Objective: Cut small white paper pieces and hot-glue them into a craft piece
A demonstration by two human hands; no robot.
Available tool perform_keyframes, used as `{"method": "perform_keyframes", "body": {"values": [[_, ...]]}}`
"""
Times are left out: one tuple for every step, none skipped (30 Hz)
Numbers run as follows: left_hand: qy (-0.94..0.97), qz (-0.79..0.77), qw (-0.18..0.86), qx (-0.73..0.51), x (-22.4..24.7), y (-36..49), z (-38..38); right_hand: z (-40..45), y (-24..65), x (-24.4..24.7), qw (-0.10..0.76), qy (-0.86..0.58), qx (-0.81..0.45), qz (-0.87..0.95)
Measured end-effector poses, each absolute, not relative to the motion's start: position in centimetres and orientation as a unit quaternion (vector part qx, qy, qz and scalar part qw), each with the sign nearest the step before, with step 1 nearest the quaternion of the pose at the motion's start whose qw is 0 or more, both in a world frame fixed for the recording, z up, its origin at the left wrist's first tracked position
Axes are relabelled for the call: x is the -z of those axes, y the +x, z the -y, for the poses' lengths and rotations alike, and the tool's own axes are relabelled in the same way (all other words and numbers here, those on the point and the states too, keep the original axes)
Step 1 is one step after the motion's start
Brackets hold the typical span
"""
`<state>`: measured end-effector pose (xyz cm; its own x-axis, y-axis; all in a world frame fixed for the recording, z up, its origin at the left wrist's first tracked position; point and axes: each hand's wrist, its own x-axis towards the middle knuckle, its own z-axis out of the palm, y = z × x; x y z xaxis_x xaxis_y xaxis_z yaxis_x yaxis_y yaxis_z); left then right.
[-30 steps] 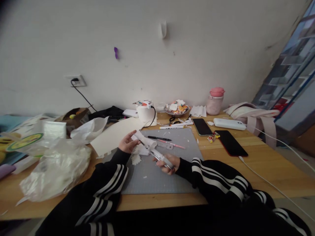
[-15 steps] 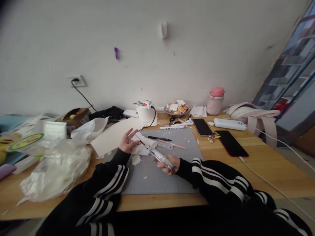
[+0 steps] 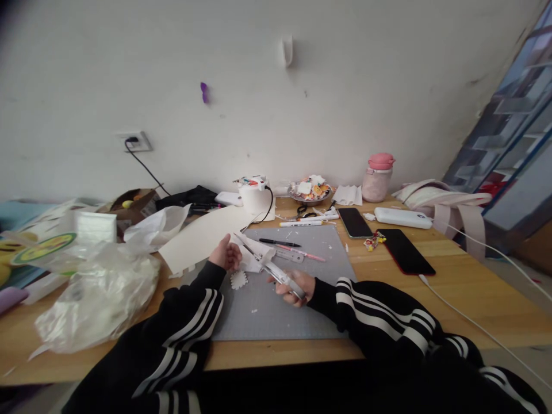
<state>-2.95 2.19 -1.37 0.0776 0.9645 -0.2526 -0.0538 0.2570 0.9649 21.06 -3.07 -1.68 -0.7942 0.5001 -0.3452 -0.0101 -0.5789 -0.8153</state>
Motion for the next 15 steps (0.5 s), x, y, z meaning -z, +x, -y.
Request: {"method": "perform_keyframes", "body": {"values": [[0.431,-0.524,0.602,-0.421,1.2,-2.7,-2.0,3.1,21.1,1.7,0.153,-0.287,-0.838,0.438],[0.439,-0.515,0.606,-0.417,1.1,-2.5,-1.8,3.2,21.0,1.7,0.157,-0.29,-0.834,0.443],[0.454,-0.499,0.604,-0.424,1.0,-2.3,-1.5,3.3,21.0,1.8,0.163,-0.292,-0.83,0.447],[0.463,-0.484,0.606,-0.428,0.9,-2.1,-1.3,3.5,21.0,1.8,0.171,-0.293,-0.826,0.45],[0.471,-0.469,0.607,-0.436,0.9,-2.0,-1.2,3.6,21.0,1.8,0.178,-0.296,-0.822,0.453],[0.476,-0.455,0.609,-0.442,0.9,-1.9,-1.1,3.7,20.9,1.9,0.183,-0.3,-0.819,0.453],[0.478,-0.444,0.613,-0.446,0.9,-1.9,-1.0,3.7,20.9,1.9,0.184,-0.306,-0.818,0.451],[0.479,-0.434,0.617,-0.449,0.9,-2.0,-1.0,3.7,20.8,1.9,0.184,-0.314,-0.817,0.447],[0.48,-0.427,0.62,-0.45,1.0,-2.0,-1.0,3.7,20.8,1.8,0.182,-0.323,-0.817,0.441],[0.481,-0.422,0.623,-0.45,1.0,-2.1,-1.1,3.6,20.7,1.7,0.174,-0.333,-0.82,0.432],[0.482,-0.42,0.624,-0.45,1.1,-2.1,-1.1,3.4,20.7,1.6,0.16,-0.341,-0.825,0.422],[0.482,-0.419,0.624,-0.451,1.1,-2.1,-1.2,3.2,20.7,1.4,0.144,-0.347,-0.831,0.411],[0.482,-0.419,0.622,-0.454,1.2,-2.1,-1.2,3.0,20.7,1.2,0.122,-0.35,-0.839,0.399],[0.481,-0.419,0.62,-0.458,1.2,-2.1,-1.3,2.9,20.7,1.0,0.107,-0.35,-0.845,0.389],[0.48,-0.418,0.618,-0.462,1.2,-2.0,-1.3,2.8,20.7,0.8,0.1,-0.351,-0.849,0.382]]}}
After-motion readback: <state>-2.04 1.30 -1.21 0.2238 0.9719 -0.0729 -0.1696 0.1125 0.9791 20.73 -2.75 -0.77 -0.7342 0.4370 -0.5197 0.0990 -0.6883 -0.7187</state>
